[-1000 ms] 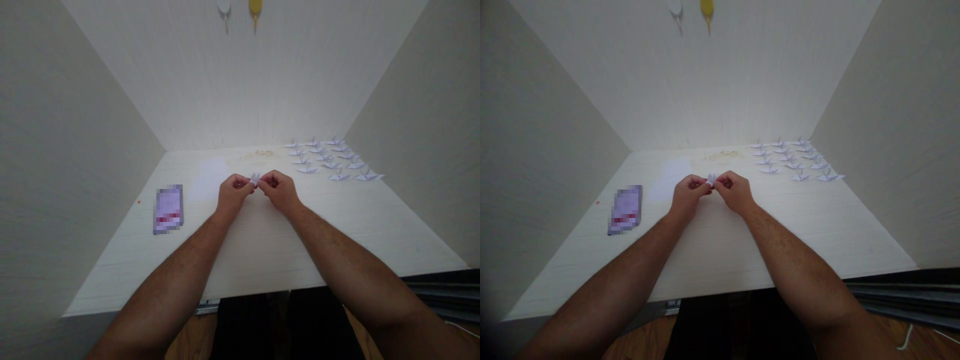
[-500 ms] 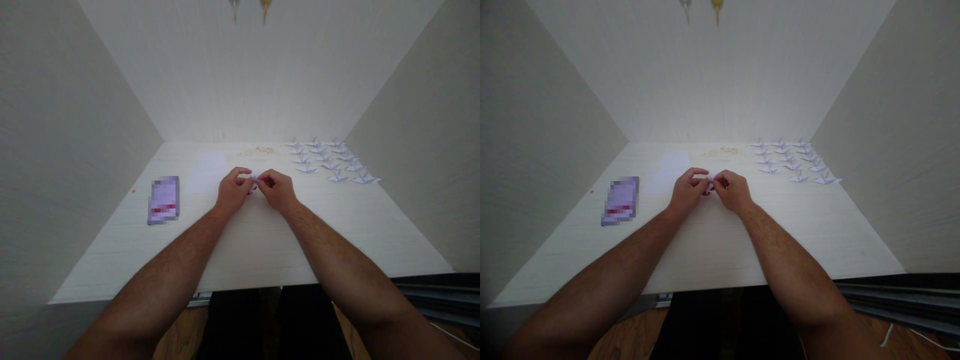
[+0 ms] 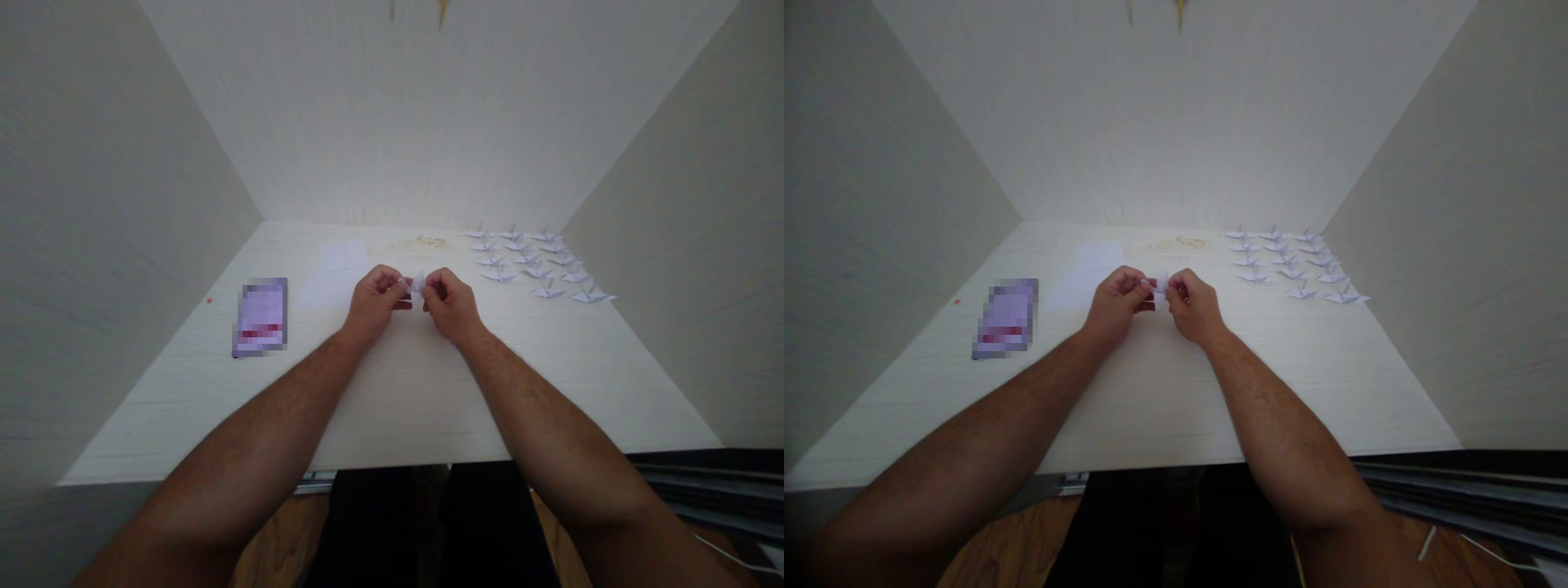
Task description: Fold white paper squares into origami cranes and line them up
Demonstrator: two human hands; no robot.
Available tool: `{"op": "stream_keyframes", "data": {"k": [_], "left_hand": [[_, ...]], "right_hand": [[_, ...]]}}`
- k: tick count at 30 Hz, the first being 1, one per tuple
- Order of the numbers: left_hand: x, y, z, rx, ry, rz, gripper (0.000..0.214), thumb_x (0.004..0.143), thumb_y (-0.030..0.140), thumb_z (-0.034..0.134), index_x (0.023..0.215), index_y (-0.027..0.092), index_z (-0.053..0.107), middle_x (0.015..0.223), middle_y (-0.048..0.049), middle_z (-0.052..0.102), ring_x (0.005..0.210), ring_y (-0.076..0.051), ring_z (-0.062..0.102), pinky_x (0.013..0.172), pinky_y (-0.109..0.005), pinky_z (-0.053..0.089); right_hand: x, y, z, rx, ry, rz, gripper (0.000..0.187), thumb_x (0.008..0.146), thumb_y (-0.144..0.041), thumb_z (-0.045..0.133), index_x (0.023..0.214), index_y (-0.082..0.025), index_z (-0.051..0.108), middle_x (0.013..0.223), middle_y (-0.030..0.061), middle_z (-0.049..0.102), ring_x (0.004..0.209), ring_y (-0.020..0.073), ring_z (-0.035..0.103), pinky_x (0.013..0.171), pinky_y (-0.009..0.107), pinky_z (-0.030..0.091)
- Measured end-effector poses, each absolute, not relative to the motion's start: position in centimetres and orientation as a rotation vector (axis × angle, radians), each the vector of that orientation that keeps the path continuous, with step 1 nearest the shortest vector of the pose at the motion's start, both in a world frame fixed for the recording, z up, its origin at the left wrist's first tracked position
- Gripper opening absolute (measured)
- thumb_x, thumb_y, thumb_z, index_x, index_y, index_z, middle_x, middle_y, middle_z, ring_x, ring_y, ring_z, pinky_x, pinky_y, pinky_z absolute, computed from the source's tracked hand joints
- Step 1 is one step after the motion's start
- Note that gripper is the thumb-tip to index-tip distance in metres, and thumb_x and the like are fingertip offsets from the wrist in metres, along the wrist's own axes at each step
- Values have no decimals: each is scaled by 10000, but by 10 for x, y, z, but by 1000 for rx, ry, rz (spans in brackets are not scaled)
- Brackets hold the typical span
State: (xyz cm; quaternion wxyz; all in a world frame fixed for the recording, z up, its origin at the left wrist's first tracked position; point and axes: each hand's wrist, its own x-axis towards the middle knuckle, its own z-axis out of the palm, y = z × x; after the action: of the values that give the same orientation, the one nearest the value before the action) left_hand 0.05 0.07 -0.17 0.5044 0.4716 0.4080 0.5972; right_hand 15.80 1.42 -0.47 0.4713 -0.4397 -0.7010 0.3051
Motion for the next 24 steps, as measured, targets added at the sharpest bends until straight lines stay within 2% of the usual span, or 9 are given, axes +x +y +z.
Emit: {"op": "stream_keyframes", "data": {"k": [3,9,12,16,21,24], "left_hand": [[1,0,-1,1079,944,1462,243,743,296,738,819,193,532,893,-26,714,656,-113,651,574,-253,558],[0,1,-2,1149,973,1441,221,737,306,740,832,186,580,791,-5,672,649,-119,639,576,-265,565],[-1,0,-1,1220,1003,1436,224,687,264,770,833,175,625,768,15,636,628,-97,621,588,-249,558],[0,-2,3,1279,1077,1471,234,638,187,769,822,176,624,813,13,669,582,-82,621,556,-226,526],[0,-3,3,1377,1143,1372,127,685,180,711,798,178,653,593,10,662,543,-111,627,553,-237,510],[1,-4,3,1391,1205,1380,87,687,196,710,754,170,661,591,-5,677,543,-119,637,536,-234,501]], "right_hand": [[158,14,-5,-1048,-1674,830,76,872,-288,548,841,-230,509,580,-56,569,505,105,524,529,247,409],[157,15,-7,-1049,-1686,792,90,857,-295,579,823,-223,538,588,-46,576,515,108,530,519,246,399],[157,15,-8,-1081,-1702,732,109,844,-310,601,805,-215,563,588,-40,563,527,111,515,516,247,380],[157,15,-8,-1082,-1716,692,126,836,-324,617,794,-209,589,589,-35,558,536,111,494,521,247,371],[156,14,-6,-1052,-1753,675,117,829,-296,620,761,-205,596,604,-25,570,554,111,486,525,244,370],[156,14,-7,-1029,-1770,671,103,831,-278,617,760,-204,601,636,-14,593,580,114,508,540,246,391]]}}
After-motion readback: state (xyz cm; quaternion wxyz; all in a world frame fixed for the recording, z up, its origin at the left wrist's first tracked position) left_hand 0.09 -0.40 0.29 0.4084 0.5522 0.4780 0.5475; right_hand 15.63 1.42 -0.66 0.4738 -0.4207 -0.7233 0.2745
